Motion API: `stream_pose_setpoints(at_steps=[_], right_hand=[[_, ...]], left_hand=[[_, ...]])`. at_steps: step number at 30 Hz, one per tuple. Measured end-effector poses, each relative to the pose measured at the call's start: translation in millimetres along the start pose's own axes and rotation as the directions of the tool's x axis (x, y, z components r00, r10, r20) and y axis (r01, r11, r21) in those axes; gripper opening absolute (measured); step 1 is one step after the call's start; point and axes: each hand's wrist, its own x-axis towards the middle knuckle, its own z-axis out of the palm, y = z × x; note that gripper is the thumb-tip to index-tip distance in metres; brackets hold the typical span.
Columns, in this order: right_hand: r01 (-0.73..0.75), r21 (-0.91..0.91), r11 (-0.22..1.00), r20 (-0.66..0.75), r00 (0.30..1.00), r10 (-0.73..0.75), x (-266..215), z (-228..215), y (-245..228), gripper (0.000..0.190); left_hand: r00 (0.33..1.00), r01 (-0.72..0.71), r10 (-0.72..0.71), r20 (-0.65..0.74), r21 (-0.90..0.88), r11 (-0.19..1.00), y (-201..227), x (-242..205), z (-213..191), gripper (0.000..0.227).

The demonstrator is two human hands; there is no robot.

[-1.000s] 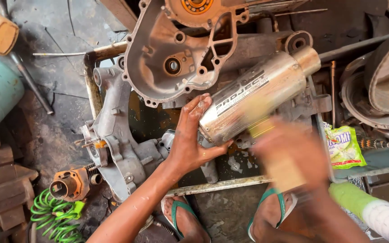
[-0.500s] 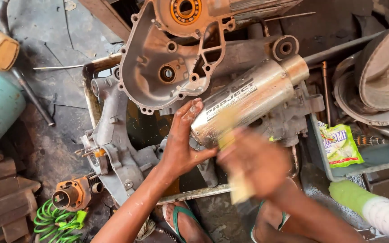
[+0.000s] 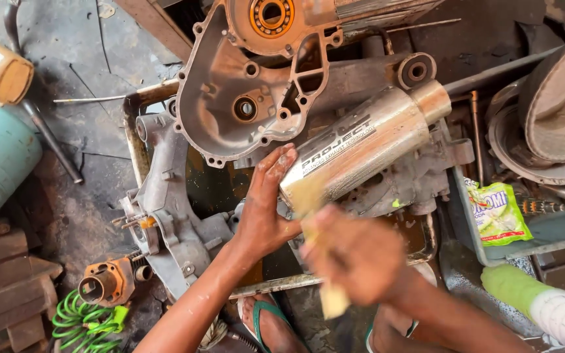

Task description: Cleaning a motorcycle muffler using a brush, liquid, and a cloth to prepare it for polishing.

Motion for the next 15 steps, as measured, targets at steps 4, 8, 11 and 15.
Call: stream_pose_setpoints(at_steps=[4, 8, 11, 15], right_hand=[[0.402, -0.517, 0.756, 0.072, 0.900, -0.430, 22.8, -12.2, -39.3, 0.013], [0.159, -0.362, 0.918, -0.410, 0.858, -0.310, 22.3, -74.5, 11.6, 0.015], [0.182, -0.525, 0.831, -0.446, 0.773, -0.451, 25.7, -74.3, 17.9, 0.010], [0.129, -0.221, 0.967, -0.202, 0.964, -0.175, -8.6, -20.7, 7.8, 0.036]], left_hand=[[0.999, 0.012, -0.012, -0.030, -0.005, 1.000, 5.0, -0.6, -3.6, 0.093], [0.999, 0.033, -0.034, -0.019, -0.011, 0.999, 7.3, 3.1, -4.5, 0.098], [0.998, 0.060, -0.061, -0.033, -0.051, 0.997, 6.6, 4.3, -3.2, 0.099], [0.992, 0.093, -0.099, -0.072, -0.083, 0.992, 11.4, 11.3, -5.4, 0.092]])
